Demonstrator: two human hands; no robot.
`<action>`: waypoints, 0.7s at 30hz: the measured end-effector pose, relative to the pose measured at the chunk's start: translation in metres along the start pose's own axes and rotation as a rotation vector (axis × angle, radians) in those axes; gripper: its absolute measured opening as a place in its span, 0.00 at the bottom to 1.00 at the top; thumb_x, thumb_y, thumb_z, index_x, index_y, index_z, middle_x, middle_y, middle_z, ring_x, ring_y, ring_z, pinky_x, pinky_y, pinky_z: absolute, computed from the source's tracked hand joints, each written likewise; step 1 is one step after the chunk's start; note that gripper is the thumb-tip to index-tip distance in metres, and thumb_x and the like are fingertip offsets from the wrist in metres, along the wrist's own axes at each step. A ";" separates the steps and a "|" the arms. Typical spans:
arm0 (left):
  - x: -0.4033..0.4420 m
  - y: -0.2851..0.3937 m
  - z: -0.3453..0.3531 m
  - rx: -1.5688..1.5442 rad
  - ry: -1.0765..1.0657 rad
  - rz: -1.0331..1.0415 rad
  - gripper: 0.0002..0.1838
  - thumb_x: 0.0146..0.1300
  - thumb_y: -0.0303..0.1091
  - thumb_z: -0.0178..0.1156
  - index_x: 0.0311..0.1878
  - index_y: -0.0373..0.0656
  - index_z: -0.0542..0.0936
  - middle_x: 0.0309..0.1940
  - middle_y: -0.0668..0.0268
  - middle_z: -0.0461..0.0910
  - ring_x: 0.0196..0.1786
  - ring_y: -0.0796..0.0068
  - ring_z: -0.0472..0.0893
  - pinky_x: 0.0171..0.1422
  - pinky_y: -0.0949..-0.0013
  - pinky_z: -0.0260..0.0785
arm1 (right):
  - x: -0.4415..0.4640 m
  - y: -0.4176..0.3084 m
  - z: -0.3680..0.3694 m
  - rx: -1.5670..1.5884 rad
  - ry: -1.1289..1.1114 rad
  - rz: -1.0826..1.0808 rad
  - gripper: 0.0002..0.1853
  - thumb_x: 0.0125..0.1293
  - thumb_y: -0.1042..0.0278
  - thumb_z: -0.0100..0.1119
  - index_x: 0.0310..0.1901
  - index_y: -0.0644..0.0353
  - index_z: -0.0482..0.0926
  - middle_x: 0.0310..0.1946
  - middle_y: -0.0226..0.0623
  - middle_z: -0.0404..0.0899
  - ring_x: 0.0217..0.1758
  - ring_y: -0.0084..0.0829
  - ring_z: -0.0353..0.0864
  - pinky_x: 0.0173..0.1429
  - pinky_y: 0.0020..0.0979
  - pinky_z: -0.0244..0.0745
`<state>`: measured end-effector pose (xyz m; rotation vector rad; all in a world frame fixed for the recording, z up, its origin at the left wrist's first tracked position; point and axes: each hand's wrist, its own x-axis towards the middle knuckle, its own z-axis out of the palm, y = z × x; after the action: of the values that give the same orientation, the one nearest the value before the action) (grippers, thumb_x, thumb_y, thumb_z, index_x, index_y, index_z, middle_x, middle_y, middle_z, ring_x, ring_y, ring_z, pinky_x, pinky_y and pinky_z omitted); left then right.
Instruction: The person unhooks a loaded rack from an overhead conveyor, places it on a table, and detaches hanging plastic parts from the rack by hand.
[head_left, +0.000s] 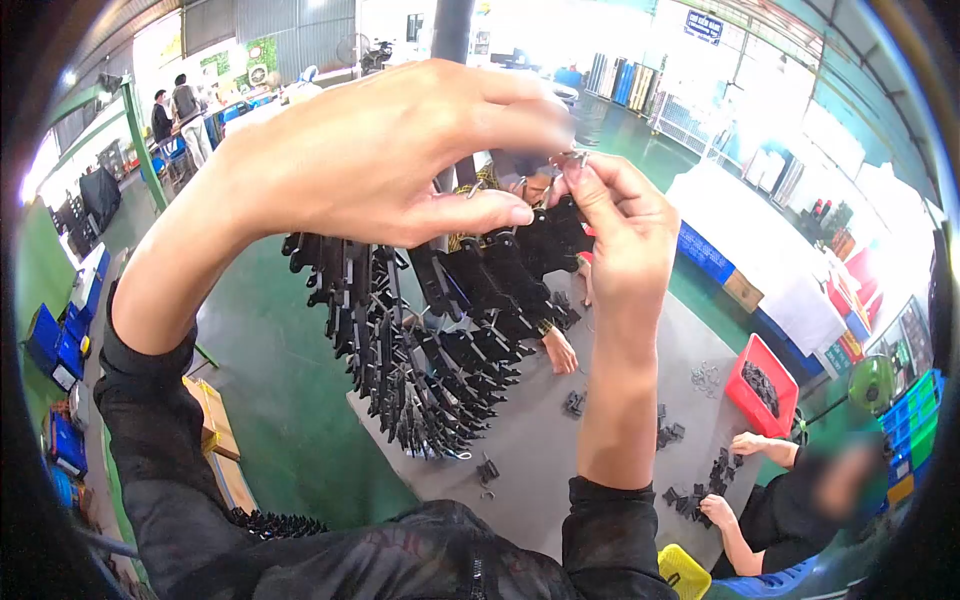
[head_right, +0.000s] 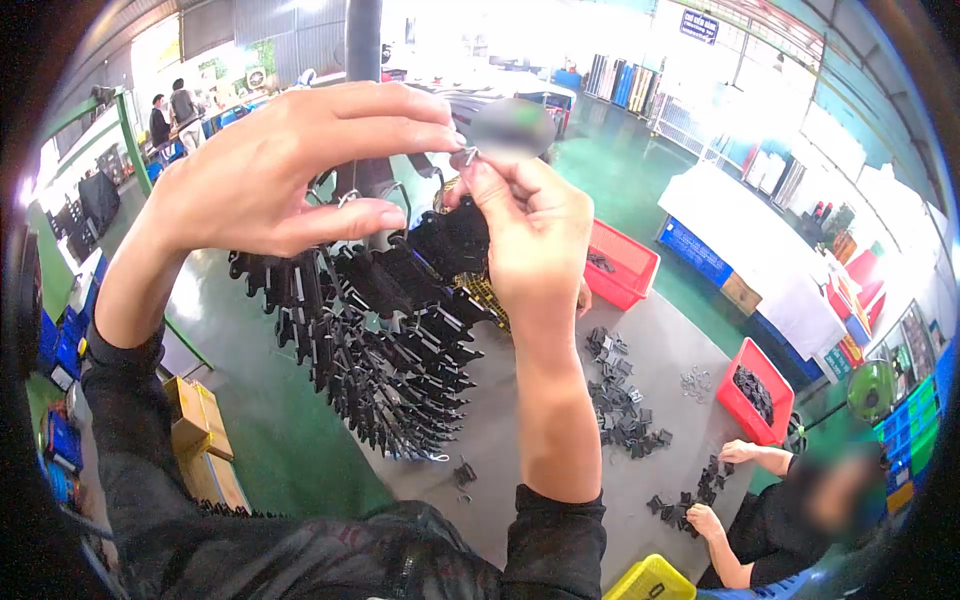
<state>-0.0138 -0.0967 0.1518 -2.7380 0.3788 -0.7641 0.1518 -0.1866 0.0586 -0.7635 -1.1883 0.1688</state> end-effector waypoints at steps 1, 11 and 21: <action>0.001 0.000 0.002 0.010 0.013 0.019 0.25 0.51 0.34 0.64 0.54 0.40 0.74 0.54 0.55 0.73 0.56 0.54 0.74 0.59 0.60 0.67 | -0.001 -0.001 -0.002 0.009 -0.003 0.005 0.06 0.65 0.76 0.54 0.36 0.70 0.79 0.25 0.33 0.78 0.30 0.20 0.76 0.39 0.22 0.71; 0.007 0.004 0.006 -0.056 0.004 -0.053 0.26 0.49 0.30 0.65 0.54 0.42 0.74 0.54 0.57 0.74 0.54 0.55 0.75 0.56 0.60 0.69 | -0.004 -0.002 -0.015 0.088 0.144 0.069 0.07 0.65 0.75 0.53 0.37 0.70 0.79 0.25 0.34 0.78 0.29 0.20 0.75 0.38 0.20 0.70; 0.009 0.011 -0.004 0.001 -0.084 -0.118 0.33 0.48 0.35 0.66 0.61 0.44 0.70 0.56 0.52 0.67 0.58 0.52 0.69 0.60 0.60 0.63 | -0.009 -0.022 -0.022 -0.290 -0.057 0.102 0.07 0.62 0.75 0.56 0.37 0.69 0.82 0.27 0.34 0.81 0.30 0.19 0.76 0.38 0.20 0.71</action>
<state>-0.0104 -0.1108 0.1554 -2.8007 0.2010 -0.6750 0.1615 -0.2171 0.0620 -1.0809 -1.2434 0.1039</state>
